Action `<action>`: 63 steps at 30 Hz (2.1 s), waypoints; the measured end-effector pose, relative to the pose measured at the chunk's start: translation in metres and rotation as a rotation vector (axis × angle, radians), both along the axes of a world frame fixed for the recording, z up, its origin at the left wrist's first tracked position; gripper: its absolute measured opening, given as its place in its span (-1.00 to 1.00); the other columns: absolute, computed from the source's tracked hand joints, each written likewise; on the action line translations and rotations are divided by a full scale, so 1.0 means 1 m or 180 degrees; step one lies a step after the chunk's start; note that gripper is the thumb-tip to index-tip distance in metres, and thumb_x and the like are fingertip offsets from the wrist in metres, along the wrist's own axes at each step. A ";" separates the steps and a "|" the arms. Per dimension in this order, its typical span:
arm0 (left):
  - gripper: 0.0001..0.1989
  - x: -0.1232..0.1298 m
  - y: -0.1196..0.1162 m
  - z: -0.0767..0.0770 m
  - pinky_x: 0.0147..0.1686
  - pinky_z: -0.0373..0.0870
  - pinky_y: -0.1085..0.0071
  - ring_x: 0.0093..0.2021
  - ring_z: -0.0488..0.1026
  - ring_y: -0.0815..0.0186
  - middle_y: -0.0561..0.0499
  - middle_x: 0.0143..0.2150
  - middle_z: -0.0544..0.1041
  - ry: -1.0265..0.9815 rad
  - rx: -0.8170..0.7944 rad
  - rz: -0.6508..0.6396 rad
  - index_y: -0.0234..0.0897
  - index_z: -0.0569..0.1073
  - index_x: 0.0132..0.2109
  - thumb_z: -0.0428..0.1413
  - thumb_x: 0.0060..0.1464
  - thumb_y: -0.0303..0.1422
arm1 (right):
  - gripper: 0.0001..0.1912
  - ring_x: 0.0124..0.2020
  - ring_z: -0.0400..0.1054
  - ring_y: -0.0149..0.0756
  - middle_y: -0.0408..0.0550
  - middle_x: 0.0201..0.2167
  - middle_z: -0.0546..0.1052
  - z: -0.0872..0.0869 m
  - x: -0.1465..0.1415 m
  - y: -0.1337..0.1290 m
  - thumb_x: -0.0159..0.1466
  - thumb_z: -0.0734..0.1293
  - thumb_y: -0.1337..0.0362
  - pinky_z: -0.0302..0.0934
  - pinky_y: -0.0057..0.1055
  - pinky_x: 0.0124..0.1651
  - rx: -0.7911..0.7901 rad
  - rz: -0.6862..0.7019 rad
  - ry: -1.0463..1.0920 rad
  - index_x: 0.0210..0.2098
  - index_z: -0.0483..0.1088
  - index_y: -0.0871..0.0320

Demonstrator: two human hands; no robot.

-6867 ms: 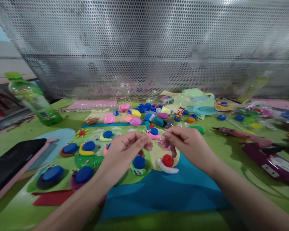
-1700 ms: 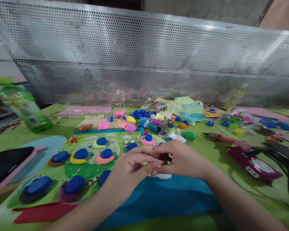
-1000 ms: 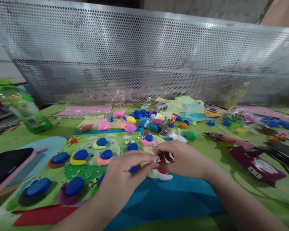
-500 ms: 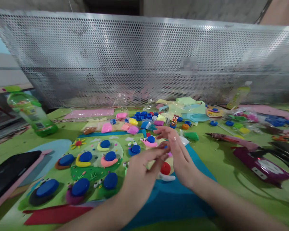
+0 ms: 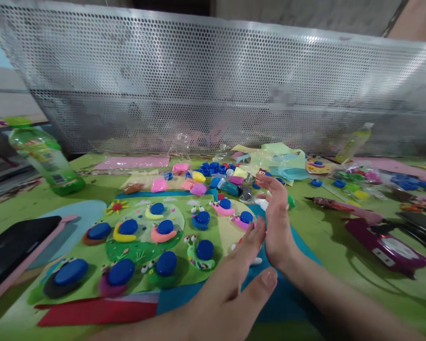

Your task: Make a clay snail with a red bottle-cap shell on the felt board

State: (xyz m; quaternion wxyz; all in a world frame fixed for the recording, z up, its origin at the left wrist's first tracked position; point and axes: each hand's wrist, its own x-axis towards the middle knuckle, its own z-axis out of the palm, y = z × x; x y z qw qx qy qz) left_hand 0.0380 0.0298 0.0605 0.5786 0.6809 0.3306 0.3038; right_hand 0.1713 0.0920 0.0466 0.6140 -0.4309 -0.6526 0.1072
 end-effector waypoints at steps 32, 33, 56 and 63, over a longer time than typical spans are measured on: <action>-0.73 0.006 0.012 -0.001 -0.02 0.28 0.28 -0.07 0.40 0.20 0.02 -0.16 0.54 -0.0669 -0.0566 0.0536 -0.16 0.48 -0.09 -0.04 0.15 -0.27 | -0.38 0.15 -0.07 -0.05 0.15 0.10 0.07 0.004 0.002 -0.011 0.26 -0.20 -0.11 -0.13 0.01 0.11 0.0036 -0.0286 -0.1111 0.12 -0.06 0.14; -0.73 0.006 0.013 -0.002 -0.06 0.30 0.29 -0.12 0.42 0.21 0.03 -0.22 0.55 -0.0642 -0.0570 0.0556 -0.17 0.49 -0.09 -0.04 0.15 -0.27 | -0.39 0.15 -0.07 -0.05 0.16 0.09 0.09 0.004 0.001 -0.011 0.27 -0.18 -0.10 -0.13 0.01 0.11 0.0014 -0.0299 -0.1225 0.12 -0.05 0.17; -0.90 0.005 0.026 0.008 -0.52 0.39 0.52 -0.59 0.42 0.43 0.05 -0.56 0.51 -0.0877 -0.0813 0.0911 -0.32 0.52 -0.48 0.24 -0.17 -0.37 | -0.37 0.09 0.01 -0.06 0.11 0.04 0.14 0.003 0.002 -0.013 0.24 -0.24 -0.14 -0.07 0.01 0.07 -0.0354 -0.0186 -0.0773 0.08 0.01 0.09; -0.86 -0.007 0.034 0.006 -0.59 0.36 0.54 -0.45 0.49 0.34 -0.02 -0.46 0.56 -0.0932 -0.0968 0.1145 -0.33 0.45 -0.42 0.24 -0.12 -0.36 | -0.59 -0.28 0.30 -0.26 -0.01 -0.23 0.39 0.033 0.030 0.000 0.27 0.02 -0.05 0.22 -0.29 -0.26 -0.1111 0.0533 -0.1123 -0.14 0.21 0.10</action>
